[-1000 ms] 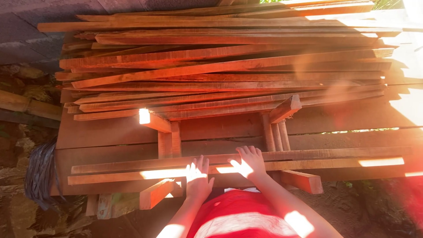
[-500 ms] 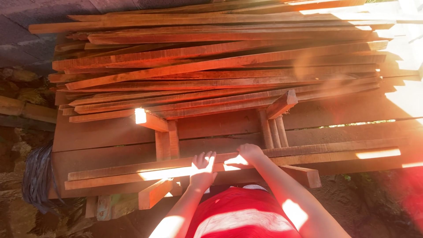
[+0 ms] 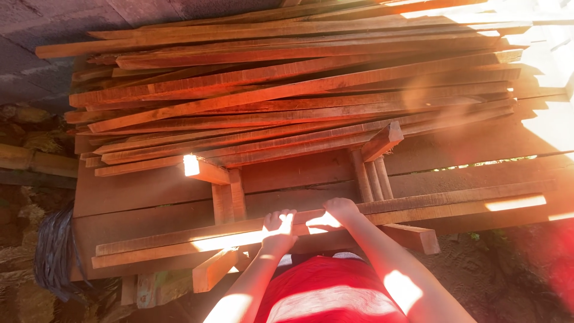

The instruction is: Sorting and organizing thin wooden slats in a workshop area.

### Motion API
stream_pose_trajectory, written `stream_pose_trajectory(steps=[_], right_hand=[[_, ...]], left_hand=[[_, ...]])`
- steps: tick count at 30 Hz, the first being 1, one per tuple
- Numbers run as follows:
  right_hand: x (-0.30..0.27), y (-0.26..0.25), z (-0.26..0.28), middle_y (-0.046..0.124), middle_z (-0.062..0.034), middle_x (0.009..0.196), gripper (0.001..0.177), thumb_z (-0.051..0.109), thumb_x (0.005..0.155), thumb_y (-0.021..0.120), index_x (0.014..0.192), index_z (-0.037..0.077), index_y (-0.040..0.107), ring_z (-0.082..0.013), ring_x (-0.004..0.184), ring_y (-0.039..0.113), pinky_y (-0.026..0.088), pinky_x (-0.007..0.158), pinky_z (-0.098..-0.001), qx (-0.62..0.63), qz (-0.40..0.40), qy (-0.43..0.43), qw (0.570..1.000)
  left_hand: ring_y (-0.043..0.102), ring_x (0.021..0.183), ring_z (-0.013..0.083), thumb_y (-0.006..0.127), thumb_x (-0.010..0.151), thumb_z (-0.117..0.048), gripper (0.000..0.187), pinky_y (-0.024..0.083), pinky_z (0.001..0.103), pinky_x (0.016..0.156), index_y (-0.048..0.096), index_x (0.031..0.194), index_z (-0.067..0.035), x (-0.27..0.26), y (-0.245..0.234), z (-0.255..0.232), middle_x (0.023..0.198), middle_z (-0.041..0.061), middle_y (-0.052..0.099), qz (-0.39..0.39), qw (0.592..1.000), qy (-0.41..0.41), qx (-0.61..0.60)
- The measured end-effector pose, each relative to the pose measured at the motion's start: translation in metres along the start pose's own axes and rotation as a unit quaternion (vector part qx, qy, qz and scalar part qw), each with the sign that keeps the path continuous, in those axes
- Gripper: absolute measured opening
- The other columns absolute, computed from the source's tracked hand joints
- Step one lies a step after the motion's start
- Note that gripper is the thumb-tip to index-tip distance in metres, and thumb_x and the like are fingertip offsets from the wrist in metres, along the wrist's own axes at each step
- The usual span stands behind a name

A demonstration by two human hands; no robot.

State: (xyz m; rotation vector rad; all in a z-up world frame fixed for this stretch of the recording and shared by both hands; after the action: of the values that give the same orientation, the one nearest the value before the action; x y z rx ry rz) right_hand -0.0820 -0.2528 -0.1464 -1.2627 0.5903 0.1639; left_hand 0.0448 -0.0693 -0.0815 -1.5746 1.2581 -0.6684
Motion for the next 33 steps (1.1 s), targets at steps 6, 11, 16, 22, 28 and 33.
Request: stream_pose_trajectory(steps=[6, 11, 16, 22, 28, 33], right_hand=[[0.012, 0.037, -0.012, 0.074, -0.0078, 0.117, 0.041, 0.034, 0.082, 0.064, 0.117, 0.012, 0.068, -0.0282, 0.113, 0.07, 0.059, 0.091, -0.0417, 0.017, 0.053, 0.011, 0.998], [-0.038, -0.092, 0.021, 0.069, -0.0172, 0.12, 0.077, 0.077, 0.097, 0.055, 0.119, 0.005, 0.068, -0.0329, 0.118, 0.064, 0.052, 0.101, -0.0412, 0.113, 0.116, 0.071, 0.984], [-0.016, -0.083, 0.002, 0.071, -0.0156, 0.121, 0.071, 0.068, 0.089, 0.062, 0.124, 0.006, 0.067, -0.031, 0.11, 0.067, 0.052, 0.093, -0.0412, 0.331, -0.041, 0.213, 0.918], [0.051, -0.069, -0.053, 0.067, -0.014, 0.132, 0.069, 0.057, 0.092, 0.06, 0.14, 0.008, 0.053, -0.0317, 0.11, 0.067, 0.054, 0.088, -0.0434, 0.766, -0.177, 0.325, 0.525], [0.087, -0.066, -0.092, 0.056, -0.0141, 0.14, 0.065, 0.047, 0.099, 0.059, 0.147, 0.007, 0.041, -0.0335, 0.121, 0.063, 0.052, 0.099, -0.0473, 0.875, -0.201, 0.341, 0.281], [0.101, -0.046, -0.105, 0.059, -0.0167, 0.134, 0.057, 0.036, 0.099, 0.064, 0.14, 0.0, 0.047, -0.0345, 0.121, 0.063, 0.053, 0.101, -0.0502, 0.864, -0.216, 0.353, 0.286]], left_hand=[[0.054, 0.12, 0.0274, 0.092, 0.067, -0.03, 0.078, 0.039, 0.042, 0.105, 0.055, 0.135, -0.017, 0.019, -0.038, -0.016, 0.129, 0.004, 0.06, 0.138, 0.988, -0.071, 0.012], [0.059, 0.117, 0.0265, 0.08, 0.086, -0.048, 0.052, 0.042, 0.044, 0.101, 0.062, 0.122, -0.014, 0.041, -0.051, -0.01, 0.12, 0.007, 0.066, 0.238, 0.962, -0.129, -0.026], [0.069, 0.104, 0.0253, 0.073, 0.088, -0.055, 0.055, 0.054, 0.04, 0.092, 0.069, 0.122, -0.011, 0.07, 0.018, 0.047, 0.11, 0.009, 0.073, 0.263, 0.927, -0.218, -0.153], [0.07, 0.108, 0.0257, 0.067, 0.089, -0.055, 0.079, 0.057, 0.038, 0.091, 0.044, 0.149, -0.008, 0.124, -0.008, 0.087, 0.125, 0.012, 0.069, 0.051, 0.746, -0.445, -0.492], [0.064, 0.121, 0.0223, 0.064, 0.097, -0.045, 0.067, 0.053, 0.038, 0.099, 0.046, 0.146, -0.002, 0.152, 0.003, 0.123, 0.137, 0.008, 0.058, -0.11, 0.5, -0.496, -0.702], [0.065, 0.12, 0.0252, 0.066, 0.099, -0.034, 0.055, 0.054, 0.038, 0.099, 0.047, 0.14, -0.002, 0.15, -0.003, 0.121, 0.131, 0.011, 0.061, -0.159, 0.447, -0.504, -0.722]])
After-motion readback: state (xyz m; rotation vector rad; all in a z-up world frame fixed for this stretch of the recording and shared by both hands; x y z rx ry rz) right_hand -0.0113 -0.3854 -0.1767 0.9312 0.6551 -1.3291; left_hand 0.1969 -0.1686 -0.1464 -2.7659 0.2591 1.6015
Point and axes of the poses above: each hand's wrist, its own x-axis towards the middle knuckle, its own y-axis out of the palm, z = x × y, the point moved 4 cm from there along x, towards the middle knuckle
